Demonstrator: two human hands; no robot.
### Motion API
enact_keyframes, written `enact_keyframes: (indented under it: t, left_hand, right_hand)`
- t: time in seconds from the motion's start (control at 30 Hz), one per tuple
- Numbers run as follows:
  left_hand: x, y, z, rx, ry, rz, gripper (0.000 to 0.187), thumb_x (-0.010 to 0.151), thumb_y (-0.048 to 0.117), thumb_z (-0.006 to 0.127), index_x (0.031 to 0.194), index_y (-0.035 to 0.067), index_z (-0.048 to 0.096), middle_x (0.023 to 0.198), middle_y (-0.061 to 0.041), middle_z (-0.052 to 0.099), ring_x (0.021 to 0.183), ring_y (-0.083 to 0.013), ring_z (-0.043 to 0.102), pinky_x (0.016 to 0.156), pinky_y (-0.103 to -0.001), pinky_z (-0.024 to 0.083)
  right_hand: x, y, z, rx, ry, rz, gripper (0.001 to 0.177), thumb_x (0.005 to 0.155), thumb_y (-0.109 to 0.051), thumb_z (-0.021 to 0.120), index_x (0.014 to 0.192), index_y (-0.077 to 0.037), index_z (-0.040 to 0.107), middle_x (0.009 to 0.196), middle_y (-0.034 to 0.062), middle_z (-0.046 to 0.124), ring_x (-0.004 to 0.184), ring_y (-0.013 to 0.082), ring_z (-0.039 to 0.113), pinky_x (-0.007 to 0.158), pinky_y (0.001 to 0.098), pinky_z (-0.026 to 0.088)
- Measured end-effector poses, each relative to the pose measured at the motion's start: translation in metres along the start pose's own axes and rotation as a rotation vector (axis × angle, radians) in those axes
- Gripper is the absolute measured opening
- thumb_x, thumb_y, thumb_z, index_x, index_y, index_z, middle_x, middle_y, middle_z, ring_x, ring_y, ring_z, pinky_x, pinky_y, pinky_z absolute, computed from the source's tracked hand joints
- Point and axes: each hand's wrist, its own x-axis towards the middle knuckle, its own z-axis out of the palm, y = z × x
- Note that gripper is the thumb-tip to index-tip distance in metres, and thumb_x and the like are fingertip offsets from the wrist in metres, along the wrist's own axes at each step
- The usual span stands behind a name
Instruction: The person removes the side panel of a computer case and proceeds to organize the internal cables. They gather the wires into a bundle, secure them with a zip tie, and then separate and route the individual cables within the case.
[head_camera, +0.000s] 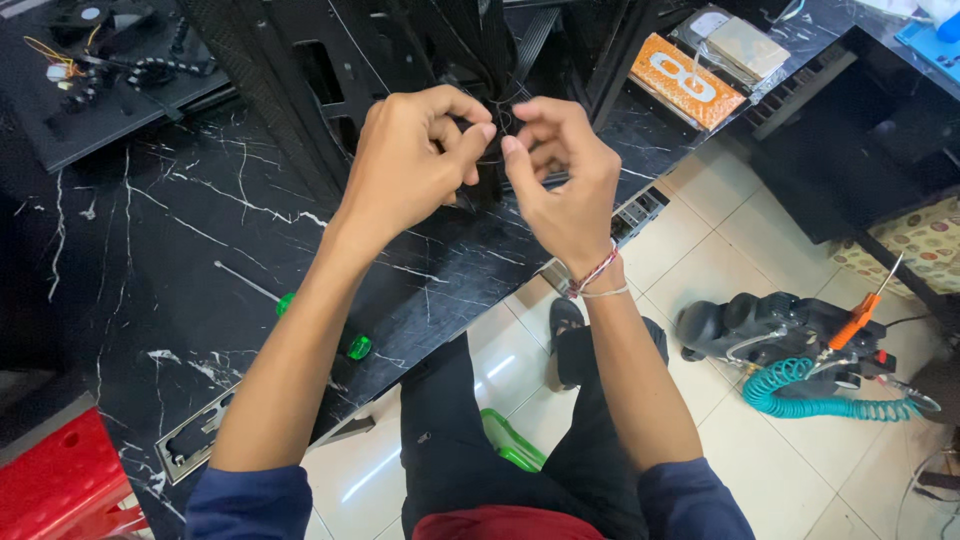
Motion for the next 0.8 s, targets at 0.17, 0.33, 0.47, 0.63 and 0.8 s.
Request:
enact_keyframes:
  t: [0.17,0.33,0.47,0.63,0.8]
  left_hand:
    - [0.002,-0.01,0.008,0.062,0.054,0.019,0.016,0.092,0.026,0.075,0.104,0.015,0.076,0.059,0.006,0.075,0.059,-0.008,0.076,0.06,-0.03,0.06]
    - [-0.001,-0.007,0.027,0.228,0.169,0.006,0.03,0.092,0.052,0.073,0.097,0.023,0.066,0.06,0.011,0.075,0.067,-0.0236,0.077,0.067,-0.044,0.052]
    - [-0.001,-0.015,0.042,0.289,0.268,0.038,0.026,0.097,0.049,0.068,0.094,0.023,0.068,0.054,0.009,0.066,0.065,-0.0307,0.073,0.06,-0.049,0.049]
    - [0.001,-0.01,0.038,0.148,0.23,-0.036,0.022,0.095,0.044,0.068,0.087,0.027,0.078,0.051,0.01,0.067,0.055,-0.0169,0.068,0.063,-0.039,0.048]
    - [0.004,0.001,0.033,-0.707,-0.02,-0.335,0.024,0.096,0.026,0.065,0.091,0.005,0.075,0.06,-0.009,0.067,0.037,-0.0139,0.055,0.035,-0.023,0.028]
  right_hand:
    - [0.012,-0.01,-0.004,-0.114,-0.04,-0.163,0.016,0.105,0.001,0.07,0.12,-0.006,0.072,0.096,0.0077,0.069,0.07,0.0138,0.063,0.064,0.0249,0.056]
    - [0.021,-0.014,-0.008,-0.193,-0.048,-0.283,0.007,0.11,0.002,0.066,0.112,-0.002,0.072,0.102,0.0122,0.069,0.076,0.02,0.061,0.064,0.0305,0.051]
    - [0.021,-0.018,-0.01,-0.199,-0.035,-0.31,0.006,0.109,0.005,0.065,0.107,0.001,0.07,0.102,0.0147,0.068,0.084,0.0239,0.065,0.07,0.0324,0.054]
    - [0.022,-0.019,-0.012,-0.181,-0.046,-0.24,0.006,0.109,0.001,0.063,0.105,-0.001,0.068,0.101,0.0126,0.066,0.078,0.0206,0.063,0.067,0.0304,0.053]
    - [0.027,-0.016,-0.016,0.07,-0.116,0.011,0.01,0.111,-0.006,0.061,0.103,-0.002,0.064,0.092,0.0081,0.067,0.075,0.0159,0.073,0.068,0.0244,0.058]
